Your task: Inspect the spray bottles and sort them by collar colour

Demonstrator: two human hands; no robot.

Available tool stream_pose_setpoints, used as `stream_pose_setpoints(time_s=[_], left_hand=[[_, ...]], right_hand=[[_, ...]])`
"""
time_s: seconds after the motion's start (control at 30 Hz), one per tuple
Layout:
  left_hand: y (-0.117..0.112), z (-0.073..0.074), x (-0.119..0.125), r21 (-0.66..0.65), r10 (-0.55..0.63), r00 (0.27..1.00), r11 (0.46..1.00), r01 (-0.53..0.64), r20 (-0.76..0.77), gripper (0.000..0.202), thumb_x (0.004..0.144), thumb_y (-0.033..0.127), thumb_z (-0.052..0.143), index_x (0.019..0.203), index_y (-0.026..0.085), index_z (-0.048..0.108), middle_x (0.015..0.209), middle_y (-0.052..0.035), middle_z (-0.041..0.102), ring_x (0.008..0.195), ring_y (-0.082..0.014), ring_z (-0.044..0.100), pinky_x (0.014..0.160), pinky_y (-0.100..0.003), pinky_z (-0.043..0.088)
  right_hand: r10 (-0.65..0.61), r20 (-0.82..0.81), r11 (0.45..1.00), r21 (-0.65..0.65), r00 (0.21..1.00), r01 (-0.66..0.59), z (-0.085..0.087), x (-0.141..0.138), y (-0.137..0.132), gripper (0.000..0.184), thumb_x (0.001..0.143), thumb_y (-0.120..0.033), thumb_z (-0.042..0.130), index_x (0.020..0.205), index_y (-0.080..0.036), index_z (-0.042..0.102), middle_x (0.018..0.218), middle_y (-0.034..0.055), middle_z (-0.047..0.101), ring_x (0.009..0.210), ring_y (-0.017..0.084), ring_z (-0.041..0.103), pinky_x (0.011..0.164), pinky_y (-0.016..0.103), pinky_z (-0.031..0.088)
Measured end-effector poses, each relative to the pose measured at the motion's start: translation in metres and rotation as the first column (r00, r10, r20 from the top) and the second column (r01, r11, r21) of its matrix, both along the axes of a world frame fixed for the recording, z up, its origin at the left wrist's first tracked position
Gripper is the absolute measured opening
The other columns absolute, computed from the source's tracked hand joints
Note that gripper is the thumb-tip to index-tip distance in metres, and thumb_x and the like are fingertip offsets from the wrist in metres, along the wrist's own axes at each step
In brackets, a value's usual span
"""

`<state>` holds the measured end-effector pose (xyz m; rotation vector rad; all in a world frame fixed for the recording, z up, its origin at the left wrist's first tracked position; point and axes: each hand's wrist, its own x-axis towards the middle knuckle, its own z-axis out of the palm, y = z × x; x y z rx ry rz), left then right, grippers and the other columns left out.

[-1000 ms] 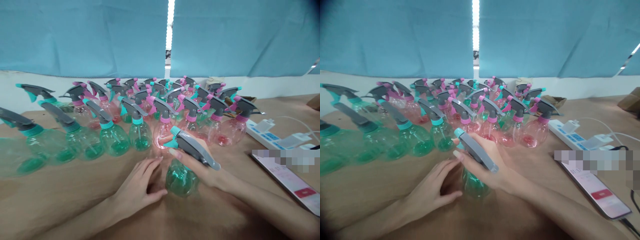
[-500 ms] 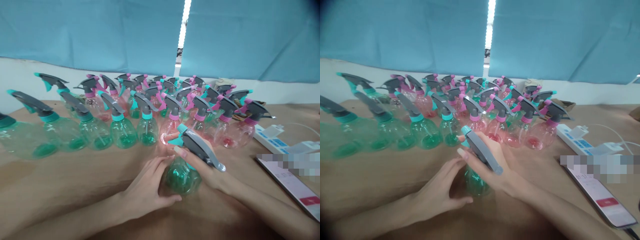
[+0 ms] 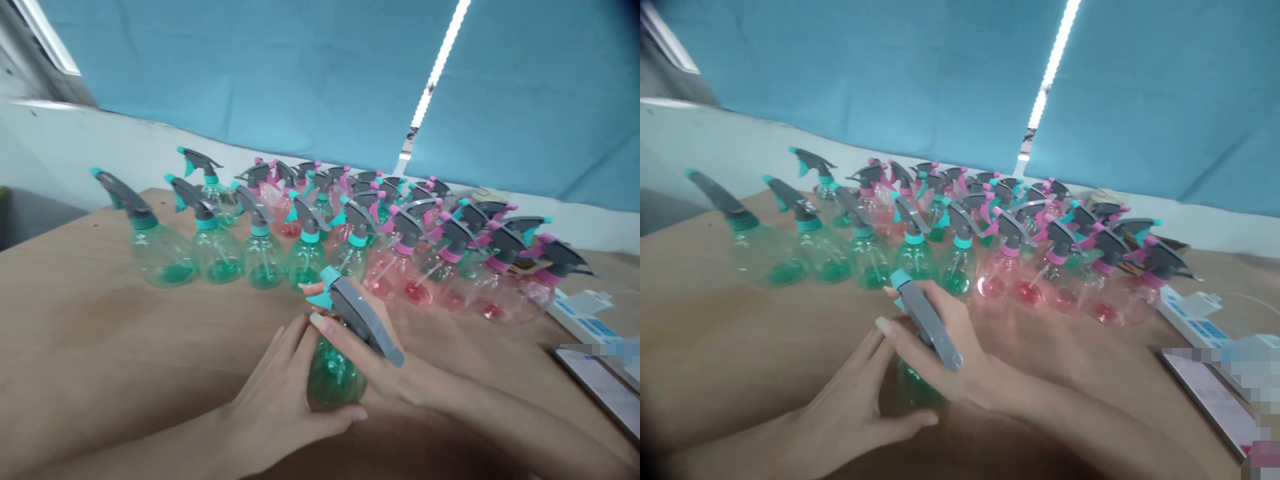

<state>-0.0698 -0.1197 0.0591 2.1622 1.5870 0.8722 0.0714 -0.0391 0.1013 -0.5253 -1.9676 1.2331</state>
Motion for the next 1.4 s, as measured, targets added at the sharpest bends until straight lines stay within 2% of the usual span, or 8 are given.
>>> stream_pose_setpoints(time_s=[0.17,0.27,0.43,0.53,0.7,0.83,1.07,1.4], left_hand=[[-0.033,-0.003,-0.044,0.045,0.176,0.984,0.983,-0.178,0.027,0.061,0.081,0.045,0.068,0.130,0.034,0.035,0.125,-0.0051,0.053,0.112,-0.0332,0.054,0.091,-0.050,0.047],[-0.052,-0.002,-0.073,0.103,0.288,0.957,0.951,-0.291,0.039,0.060,0.078,0.041,0.070,0.128,0.037,0.037,0.124,-0.0008,0.055,0.112,-0.0318,0.054,0.093,-0.047,0.047],[-0.079,0.005,-0.125,0.072,0.400,0.916,0.913,-0.402,0.034,0.050,0.082,0.047,0.065,0.125,0.034,0.042,0.121,-0.0013,0.057,0.110,-0.0310,0.056,0.088,-0.045,0.050],[-0.089,0.005,-0.161,0.070,0.511,0.859,0.856,-0.512,0.033,0.047,0.085,0.051,0.061,0.125,0.032,0.044,0.123,-0.0018,0.054,0.110,-0.0301,0.057,0.091,-0.045,0.048],[-0.089,0.002,-0.226,0.163,0.632,0.773,0.759,-0.631,0.049,0.046,0.083,0.058,0.061,0.116,0.028,0.053,0.113,-0.0031,0.054,0.104,-0.0291,0.058,0.092,-0.045,0.046],[-0.075,0.002,-0.270,0.178,0.700,0.706,0.685,-0.706,0.106,0.051,0.079,0.063,0.060,0.112,0.025,0.057,0.110,-0.0061,0.055,0.102,-0.0309,0.057,0.091,-0.047,0.046],[-0.040,0.009,-0.304,0.112,0.681,0.697,0.693,-0.713,0.223,0.059,0.076,0.059,0.064,0.120,0.022,0.053,0.123,-0.0102,0.059,0.110,-0.0338,0.055,0.090,-0.048,0.045],[-0.015,0.004,-0.323,0.116,0.631,0.742,0.738,-0.664,0.227,0.058,0.078,0.053,0.063,0.123,0.017,0.052,0.130,-0.0123,0.057,0.114,-0.0316,0.055,0.091,-0.044,0.045]], right_hand=[[0.145,-0.004,0.989,-0.039,0.989,-0.145,0.002,-0.059,-0.020,0.037,0.083,-0.032,0.060,0.115,-0.015,0.053,0.099,0.0095,0.064,0.095,0.023,0.066,0.081,0.040,0.056],[0.250,0.074,0.966,0.048,0.965,-0.254,0.007,-0.092,-0.024,0.046,0.082,-0.034,0.063,0.122,-0.015,0.050,0.105,0.0102,0.062,0.094,0.023,0.065,0.083,0.041,0.053],[0.381,0.397,0.824,0.264,0.835,-0.502,0.027,-0.133,-0.014,0.070,0.070,-0.047,0.076,0.128,-0.020,0.046,0.134,0.0104,0.052,0.124,0.027,0.048,0.098,0.043,0.045],[0.293,0.548,0.762,0.361,0.783,-0.538,0.047,-0.149,-0.005,0.074,0.073,-0.057,0.069,0.132,-0.019,0.047,0.138,0.0124,0.051,0.127,0.029,0.047,0.100,0.045,0.044],[0.089,0.445,0.777,0.529,0.891,-0.342,0.083,-0.184,0.006,0.036,0.085,-0.038,0.064,0.114,-0.018,0.064,0.116,0.0059,0.068,0.100,0.021,0.064,0.081,0.035,0.051],[-0.062,0.304,0.689,0.702,0.951,-0.180,0.097,-0.221,0.021,0.034,0.087,-0.038,0.060,0.110,-0.013,0.064,0.110,0.0088,0.069,0.099,0.024,0.065,0.081,0.035,0.049],[-0.365,0.287,0.475,0.876,0.885,-0.089,0.083,-0.273,0.040,0.043,0.090,-0.036,0.057,0.117,-0.004,0.057,0.101,0.0161,0.071,0.101,0.031,0.063,0.103,0.050,0.029],[-0.426,0.314,0.424,0.898,0.848,-0.119,0.062,-0.293,0.043,0.037,0.092,-0.030,0.050,0.118,-0.004,0.056,0.070,0.0084,0.070,0.079,0.029,0.067,0.108,0.051,0.018]])
